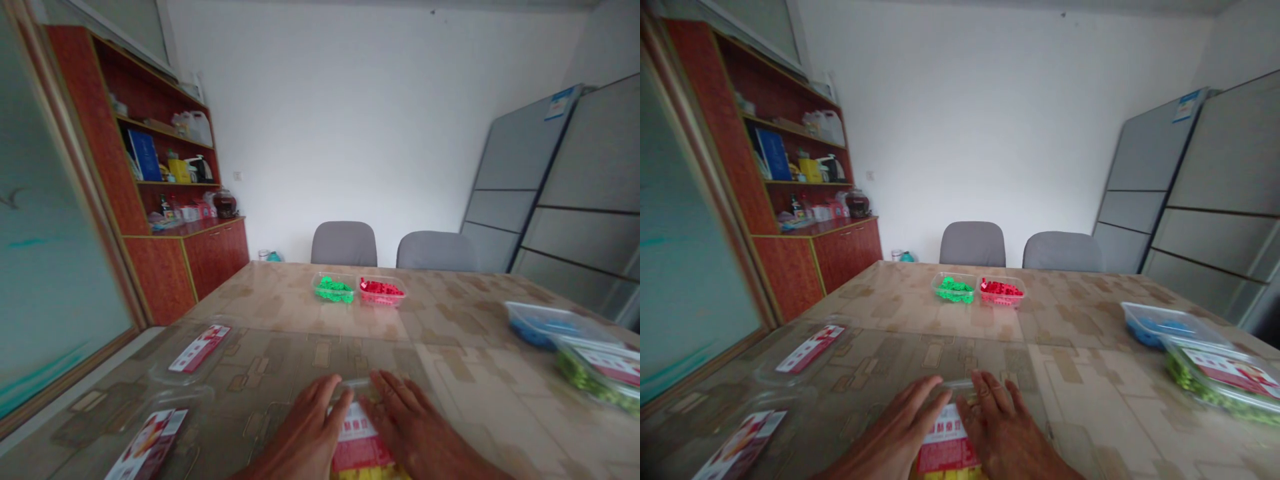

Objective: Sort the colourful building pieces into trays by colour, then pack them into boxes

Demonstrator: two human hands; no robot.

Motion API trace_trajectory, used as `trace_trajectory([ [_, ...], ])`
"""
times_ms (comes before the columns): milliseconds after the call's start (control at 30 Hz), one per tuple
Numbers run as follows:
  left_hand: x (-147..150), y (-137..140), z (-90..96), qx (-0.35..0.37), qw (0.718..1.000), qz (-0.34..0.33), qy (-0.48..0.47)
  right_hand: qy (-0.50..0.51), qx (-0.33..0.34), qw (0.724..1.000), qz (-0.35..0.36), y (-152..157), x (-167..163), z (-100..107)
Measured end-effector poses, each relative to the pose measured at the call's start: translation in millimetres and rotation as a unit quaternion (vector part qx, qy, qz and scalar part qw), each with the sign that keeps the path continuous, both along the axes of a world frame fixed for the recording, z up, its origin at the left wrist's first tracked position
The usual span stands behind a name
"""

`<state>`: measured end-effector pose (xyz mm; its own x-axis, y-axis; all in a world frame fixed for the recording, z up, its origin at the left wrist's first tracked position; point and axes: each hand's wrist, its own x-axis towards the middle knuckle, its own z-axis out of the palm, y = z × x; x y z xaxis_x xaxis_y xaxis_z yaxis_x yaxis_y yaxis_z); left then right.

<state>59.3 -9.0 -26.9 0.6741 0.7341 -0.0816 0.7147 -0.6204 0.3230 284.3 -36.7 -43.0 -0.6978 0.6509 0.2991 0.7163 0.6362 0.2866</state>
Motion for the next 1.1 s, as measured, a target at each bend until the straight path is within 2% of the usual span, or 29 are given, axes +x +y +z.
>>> trace_trajectory([
  [133, 26, 8, 13.8, 0.004, 1.0, 0.0, -0.02, -0.001, 0.017, 0.999, -0.048, 3, 14, -12],
  [267, 59, 29, 12.9, 0.073, 0.991, -0.018, -0.113, 0.039, 0.016, 0.991, -0.128, 7, 41, -20],
  [367, 90, 51, 8.3, 0.121, 0.978, -0.051, -0.164, 0.045, 0.006, 0.986, -0.16, 13, 71, -14],
  [500, 139, 82, 11.3, 0.176, 0.971, -0.082, -0.143, 0.043, -0.024, 0.979, -0.198, 26, 114, 0],
  [633, 189, 105, 19.4, 0.184, 0.97, -0.1, -0.124, 0.07, -0.039, 0.959, -0.271, 45, 155, 9],
  [733, 218, 110, 19.8, 0.179, 0.971, -0.112, -0.112, 0.066, -0.033, 0.944, -0.321, 59, 187, 11],
  [900, 236, 104, 8.4, 0.147, 0.971, -0.171, -0.079, 0.058, -0.016, 0.925, -0.374, 72, 238, 4],
  [1000, 233, 100, 0.7, 0.133, 0.967, -0.208, -0.065, 0.062, -0.023, 0.928, -0.366, 75, 258, -6],
  [1100, 226, 96, -2.7, 0.128, 0.966, -0.217, -0.064, 0.068, -0.027, 0.934, -0.349, 78, 272, -13],
])
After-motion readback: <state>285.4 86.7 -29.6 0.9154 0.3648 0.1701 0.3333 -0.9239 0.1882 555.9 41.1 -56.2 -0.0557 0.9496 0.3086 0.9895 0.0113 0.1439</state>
